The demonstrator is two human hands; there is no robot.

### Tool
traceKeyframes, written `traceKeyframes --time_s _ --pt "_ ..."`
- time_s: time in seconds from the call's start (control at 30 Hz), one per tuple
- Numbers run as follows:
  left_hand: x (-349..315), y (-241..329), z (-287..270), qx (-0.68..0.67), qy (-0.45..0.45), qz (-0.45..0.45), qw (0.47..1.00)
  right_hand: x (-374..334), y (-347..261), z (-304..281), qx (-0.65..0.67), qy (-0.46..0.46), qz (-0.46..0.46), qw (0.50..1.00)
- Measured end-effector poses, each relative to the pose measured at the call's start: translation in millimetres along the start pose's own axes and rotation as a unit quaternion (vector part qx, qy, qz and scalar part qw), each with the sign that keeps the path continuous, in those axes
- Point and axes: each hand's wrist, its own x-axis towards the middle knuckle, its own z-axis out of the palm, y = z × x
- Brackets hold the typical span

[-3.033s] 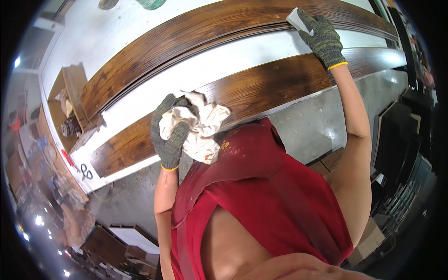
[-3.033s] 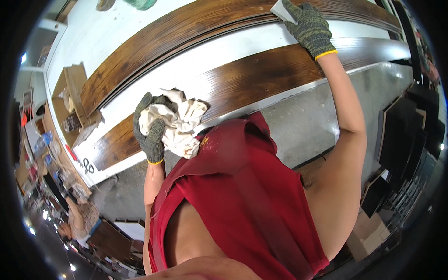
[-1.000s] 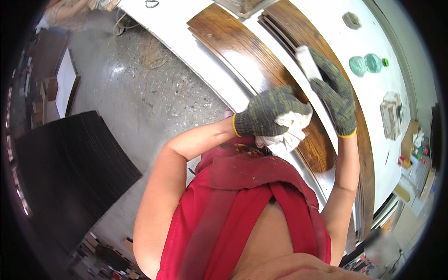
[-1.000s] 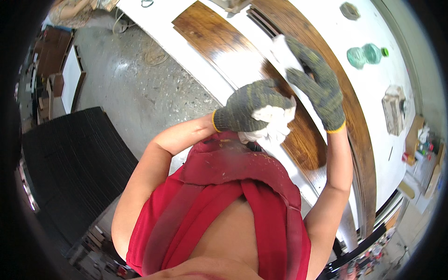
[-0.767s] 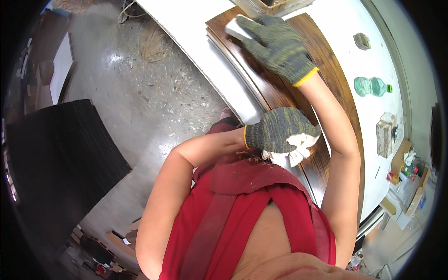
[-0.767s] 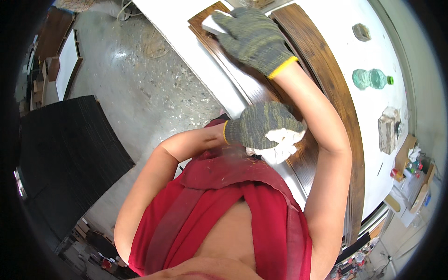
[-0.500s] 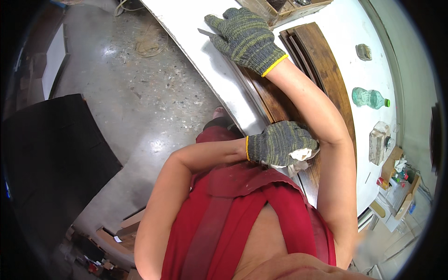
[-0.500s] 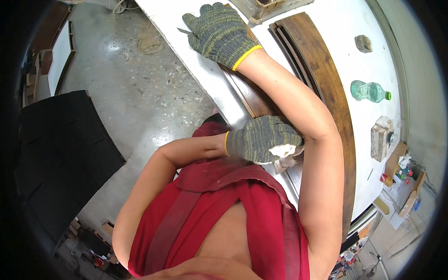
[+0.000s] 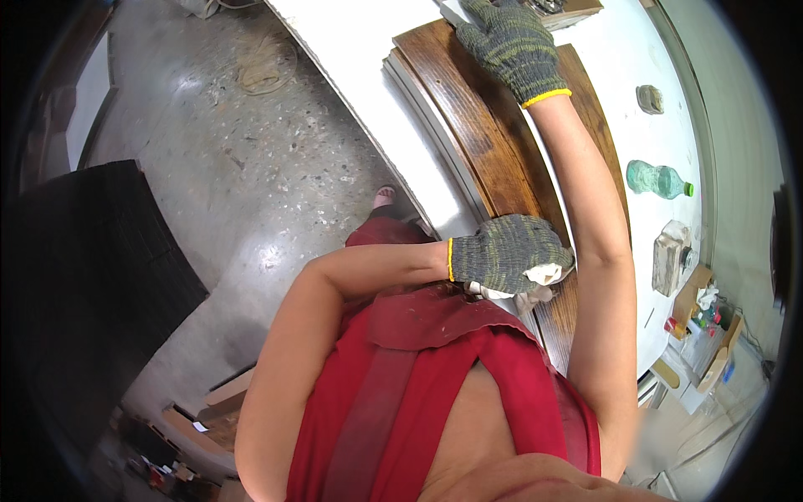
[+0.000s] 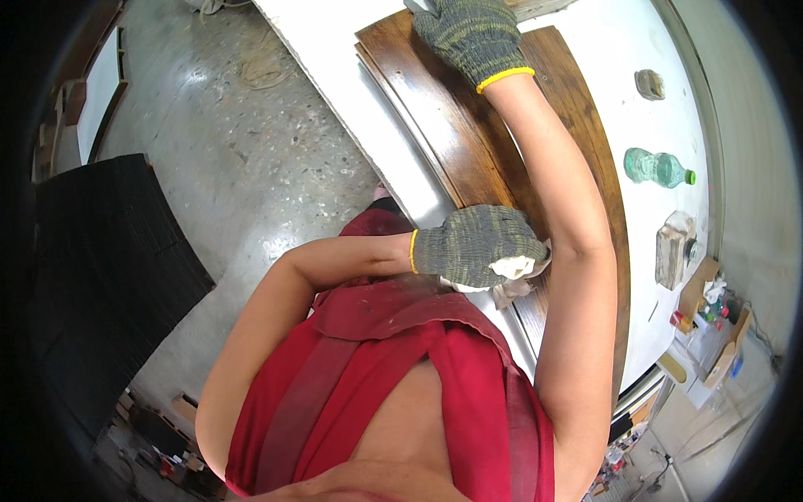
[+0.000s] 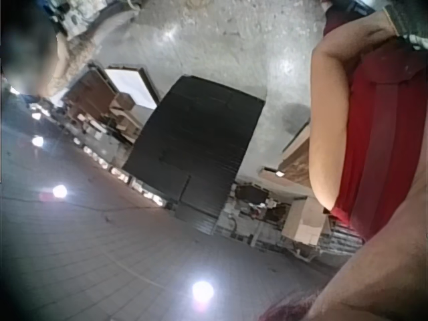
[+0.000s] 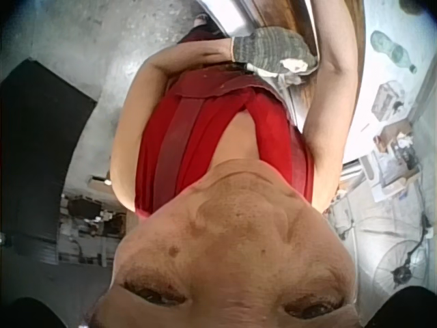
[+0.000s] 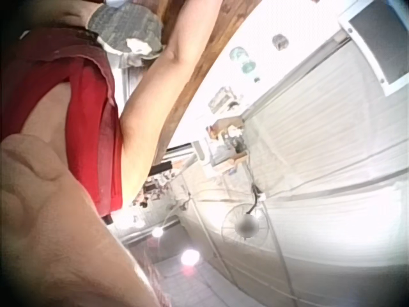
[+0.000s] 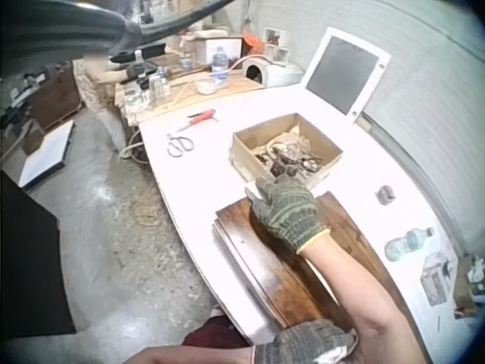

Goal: The person cleans long wood panels by applying a liquid from a bottle onto a cloth and wiping down the length and edges of the wood several times.

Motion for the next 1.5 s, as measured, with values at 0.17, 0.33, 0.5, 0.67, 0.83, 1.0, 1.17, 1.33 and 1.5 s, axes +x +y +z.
traceKeyframes --time_s 0.17,0.33,0.5,0.67,0.83,1.0,1.17,1.33,1.5 --pt "-4.4 -4.4 -4.4 -0.063 0.019 0.011 0.998 -0.2 -50.3 -7.9 -0.003 -0.061 -0.053 0.997" --pt "-6.3 -12.5 4.4 -0.034 0.047 0.04 0.998 -11.6 -83.5 1.5 0.092 -0.134 -0.103 0.981" --pt "-22.7 -5.3 -8.0 -0.174 0.013 -0.023 0.984 -29.1 -23.8 -19.7 0.251 -0.117 0.043 0.96" --pt "-57.7 -2.2 -41.8 -0.283 0.061 -0.1 0.952 -6.8 2.0 -17.8 0.232 -0.014 0.111 0.966" --pt "-67.5 -5.8 -48.5 -0.225 0.093 -0.087 0.966 -1.1 -22.0 7.4 0.043 0.012 0.013 0.999" --pt "-67.7 -11.4 -42.0 -0.173 0.113 -0.123 0.971 0.1 -44.5 10.2 0.015 0.019 -0.136 0.99" --pt "-72.8 -22.6 -35.6 -0.136 0.142 -0.094 0.976 2.5 -75.0 9.0 0.103 -0.122 -0.137 0.978" --pt "-70.5 -14.5 -40.4 -0.067 0.137 -0.136 0.979 -11.8 -15.7 -11.8 0.284 -0.158 0.068 0.943" --pt "-77.1 -20.1 -51.8 -0.113 0.181 -0.121 0.969 17.9 -50.0 -17.2 0.205 -0.058 0.071 0.974"
